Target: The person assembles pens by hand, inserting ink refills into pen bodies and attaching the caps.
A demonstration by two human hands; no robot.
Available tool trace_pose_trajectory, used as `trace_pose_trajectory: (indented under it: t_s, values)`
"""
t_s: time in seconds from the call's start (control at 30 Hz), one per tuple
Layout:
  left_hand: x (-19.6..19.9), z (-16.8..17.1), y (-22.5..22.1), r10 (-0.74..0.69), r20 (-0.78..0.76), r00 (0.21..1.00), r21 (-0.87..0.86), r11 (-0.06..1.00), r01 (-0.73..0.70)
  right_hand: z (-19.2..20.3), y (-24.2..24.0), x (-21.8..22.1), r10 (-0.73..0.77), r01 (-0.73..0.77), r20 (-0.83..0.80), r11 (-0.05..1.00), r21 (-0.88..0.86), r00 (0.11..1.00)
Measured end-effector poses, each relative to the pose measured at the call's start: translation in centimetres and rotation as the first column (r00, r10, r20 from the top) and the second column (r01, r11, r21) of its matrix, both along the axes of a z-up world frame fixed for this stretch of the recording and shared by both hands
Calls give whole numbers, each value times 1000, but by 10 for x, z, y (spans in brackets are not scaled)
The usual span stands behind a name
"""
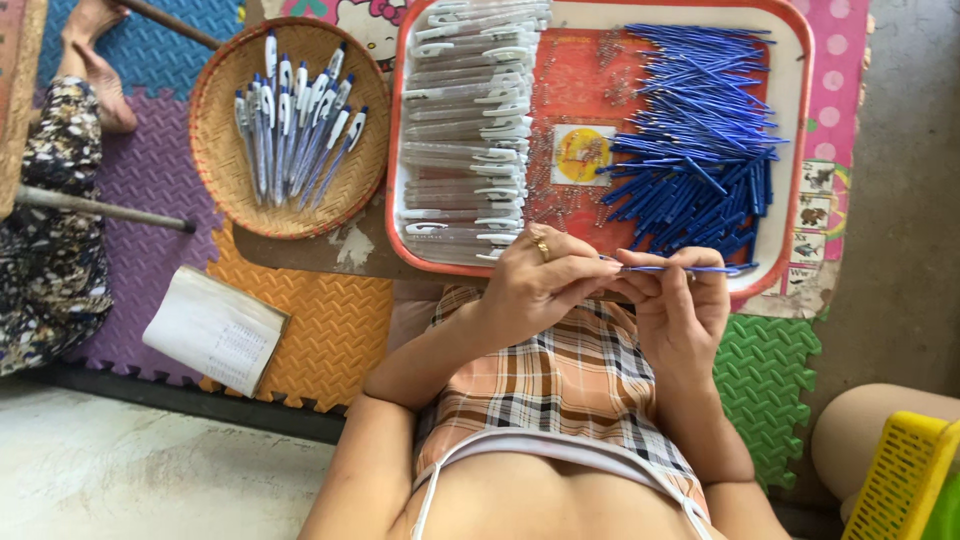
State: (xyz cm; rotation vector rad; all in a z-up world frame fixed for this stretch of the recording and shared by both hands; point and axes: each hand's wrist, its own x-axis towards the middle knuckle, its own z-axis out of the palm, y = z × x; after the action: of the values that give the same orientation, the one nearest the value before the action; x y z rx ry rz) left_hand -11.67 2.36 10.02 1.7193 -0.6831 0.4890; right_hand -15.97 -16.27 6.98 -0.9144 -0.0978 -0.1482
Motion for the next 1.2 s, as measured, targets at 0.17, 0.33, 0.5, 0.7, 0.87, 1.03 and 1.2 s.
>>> trace_pose_trajectory:
  t_s: [0.17, 0.33, 0.5, 0.7, 0.87, 1.03, 1.2]
  values:
    - [-5, -31, 13, -127, -111, 986, 9, 992, 129, -64, -43, -9, 24, 2, -214, 993, 118, 976]
    - [16, -44, 75, -90, -105, 990, 79, 992, 99, -51, -76, -5, -89, 124, -314, 988, 92, 945]
    - [58, -28, 131, 22, -195, 981, 89, 996, -5, -53, -87, -3, -147, 154, -227, 988, 14, 963]
    - [111, -62, 127, 218, 173, 960, 557, 783, -278, -50, -78, -6, -121, 129, -234, 991, 18, 965]
    - [110, -59, 123, 120, 537, 835, 684, 518, -514, -46, -76, -6, -133, 137, -231, 991, 2, 964]
    - [102, -56, 126, 71, 511, 857, 694, 554, -460, -35, -67, -4, -129, 124, -195, 992, -36, 972]
    - [46, -22, 105, 10, 285, 958, 473, 868, -150, 13, -28, 3, -176, 229, 206, 935, -271, 963]
